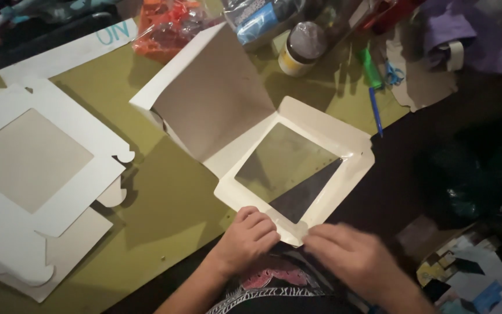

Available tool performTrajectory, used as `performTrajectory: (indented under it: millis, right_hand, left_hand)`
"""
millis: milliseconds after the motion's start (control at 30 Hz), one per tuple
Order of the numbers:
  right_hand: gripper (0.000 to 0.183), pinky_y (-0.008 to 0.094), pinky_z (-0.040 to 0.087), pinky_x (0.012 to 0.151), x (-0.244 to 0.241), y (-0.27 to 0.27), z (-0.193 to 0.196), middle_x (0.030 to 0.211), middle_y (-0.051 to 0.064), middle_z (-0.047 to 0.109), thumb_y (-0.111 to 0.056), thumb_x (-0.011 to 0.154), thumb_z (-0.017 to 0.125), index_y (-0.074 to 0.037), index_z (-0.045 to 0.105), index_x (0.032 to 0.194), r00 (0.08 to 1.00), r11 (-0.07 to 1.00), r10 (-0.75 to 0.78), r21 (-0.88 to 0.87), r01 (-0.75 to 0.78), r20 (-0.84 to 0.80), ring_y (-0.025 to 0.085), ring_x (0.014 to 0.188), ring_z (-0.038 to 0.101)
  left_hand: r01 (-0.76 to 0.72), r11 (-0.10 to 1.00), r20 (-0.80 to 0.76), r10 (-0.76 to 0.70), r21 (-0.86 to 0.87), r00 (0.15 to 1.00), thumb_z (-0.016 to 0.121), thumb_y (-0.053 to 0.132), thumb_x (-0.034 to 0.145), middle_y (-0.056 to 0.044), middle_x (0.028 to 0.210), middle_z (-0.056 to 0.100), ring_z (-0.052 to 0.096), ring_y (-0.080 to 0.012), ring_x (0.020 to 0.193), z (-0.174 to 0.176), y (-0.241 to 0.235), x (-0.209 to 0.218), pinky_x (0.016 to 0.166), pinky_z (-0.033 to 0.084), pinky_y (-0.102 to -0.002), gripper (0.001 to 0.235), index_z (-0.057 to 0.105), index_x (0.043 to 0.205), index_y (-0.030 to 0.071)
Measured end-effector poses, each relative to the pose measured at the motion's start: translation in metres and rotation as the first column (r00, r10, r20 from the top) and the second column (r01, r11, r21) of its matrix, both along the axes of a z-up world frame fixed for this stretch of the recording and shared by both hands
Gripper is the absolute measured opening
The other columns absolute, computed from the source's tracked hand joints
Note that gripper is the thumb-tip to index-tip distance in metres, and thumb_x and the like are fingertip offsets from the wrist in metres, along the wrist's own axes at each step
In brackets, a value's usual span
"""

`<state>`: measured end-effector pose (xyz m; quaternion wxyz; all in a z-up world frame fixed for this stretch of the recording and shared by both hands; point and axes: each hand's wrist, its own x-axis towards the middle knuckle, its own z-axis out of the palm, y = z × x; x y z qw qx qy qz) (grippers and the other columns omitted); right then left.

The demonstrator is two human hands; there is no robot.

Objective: Assembling a cardboard gift box by folding and tucking tabs, then placing a mug inside

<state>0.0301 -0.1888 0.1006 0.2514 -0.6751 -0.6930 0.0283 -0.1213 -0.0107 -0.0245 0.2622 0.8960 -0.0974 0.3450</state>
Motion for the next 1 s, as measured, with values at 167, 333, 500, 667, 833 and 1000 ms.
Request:
performTrajectory:
  millis: [167, 333, 500, 667, 833, 1000]
  right_hand:
    - [0.010, 0.039, 0.043, 0.058, 0.017, 0.056, 0.003, 0.083, 0.001, 0.061, -0.015, 0.094, 0.058, -0.014, 0.065, 0.086, 0.951, 0.913, 0.293, -0.324, -0.249, 0.095, 0.025, 0.069, 0.050]
    - [0.010, 0.050, 0.047, 0.062, 0.018, 0.095, -0.056, 0.088, 0.000, 0.059, -0.018, 0.078, 0.067, -0.019, 0.063, 0.087, 0.931, 0.565, 0.361, -0.782, -0.265, -0.054, 0.028, 0.085, 0.061]
    - [0.026, 0.049, 0.048, 0.064, -0.007, 0.123, -0.061, 0.091, 0.006, 0.070, -0.028, 0.073, 0.073, -0.018, 0.066, 0.096, 0.916, 0.542, 0.350, -0.755, -0.368, -0.195, 0.035, 0.083, 0.067]
    - [0.024, 0.043, 0.048, 0.066, -0.032, 0.139, -0.072, 0.093, 0.005, 0.068, -0.034, 0.086, 0.070, -0.017, 0.060, 0.099, 0.893, 0.593, 0.348, -0.670, -0.446, -0.286, 0.030, 0.084, 0.067]
    - [0.021, 0.033, 0.051, 0.059, -0.057, 0.148, -0.084, 0.087, 0.000, 0.073, -0.026, 0.083, 0.080, -0.018, 0.066, 0.095, 0.887, 0.735, 0.313, -0.505, -0.453, -0.340, 0.018, 0.074, 0.068]
    - [0.027, 0.031, 0.055, 0.064, -0.070, 0.143, -0.104, 0.092, 0.000, 0.074, -0.026, 0.080, 0.083, -0.017, 0.068, 0.100, 0.915, 0.780, 0.281, -0.486, -0.394, -0.290, 0.017, 0.078, 0.070]
  left_hand:
    - [0.001, 0.998, 0.039, -0.004, 0.057, 0.999, 0.050, 0.005, 0.106, -0.005, 0.083, 0.056, 0.058, -0.0235, 0.082, 0.000, 0.003, -0.012, 0.085, 0.044, -0.038, 0.025, 0.054, 0.081, 0.009]
    - [-0.101, 0.983, 0.082, 0.089, 0.155, 0.993, 0.058, 0.006, 0.103, -0.004, 0.094, 0.063, 0.057, -0.0219, 0.084, 0.005, 0.008, -0.036, 0.080, 0.045, -0.035, 0.016, 0.062, 0.088, 0.011]
    - [-0.400, 0.899, -0.138, 0.380, -0.175, 0.915, 0.072, 0.017, 0.096, -0.006, 0.075, 0.054, 0.046, -0.0276, 0.065, -0.009, -0.002, -0.074, 0.059, 0.031, -0.041, 0.013, 0.073, 0.108, 0.012]
    - [-0.618, 0.309, -0.512, 0.361, -0.723, 0.779, 0.081, 0.021, 0.086, 0.001, 0.073, 0.071, 0.063, -0.0091, 0.063, -0.023, -0.034, -0.099, 0.061, 0.054, -0.026, 0.016, 0.068, 0.087, 0.012]
    - [-0.425, -0.144, -0.448, 0.258, -0.894, 0.856, 0.063, 0.011, 0.096, -0.008, 0.087, 0.080, 0.074, -0.0112, 0.079, -0.009, -0.038, -0.119, 0.073, 0.061, -0.025, 0.016, 0.075, 0.101, 0.001]
    - [-0.766, 0.103, -0.740, 0.208, -0.634, 0.640, 0.080, 0.034, 0.083, 0.004, 0.070, 0.075, 0.066, -0.0019, 0.067, 0.024, -0.022, -0.125, 0.065, 0.053, -0.022, 0.022, 0.075, 0.079, 0.012]
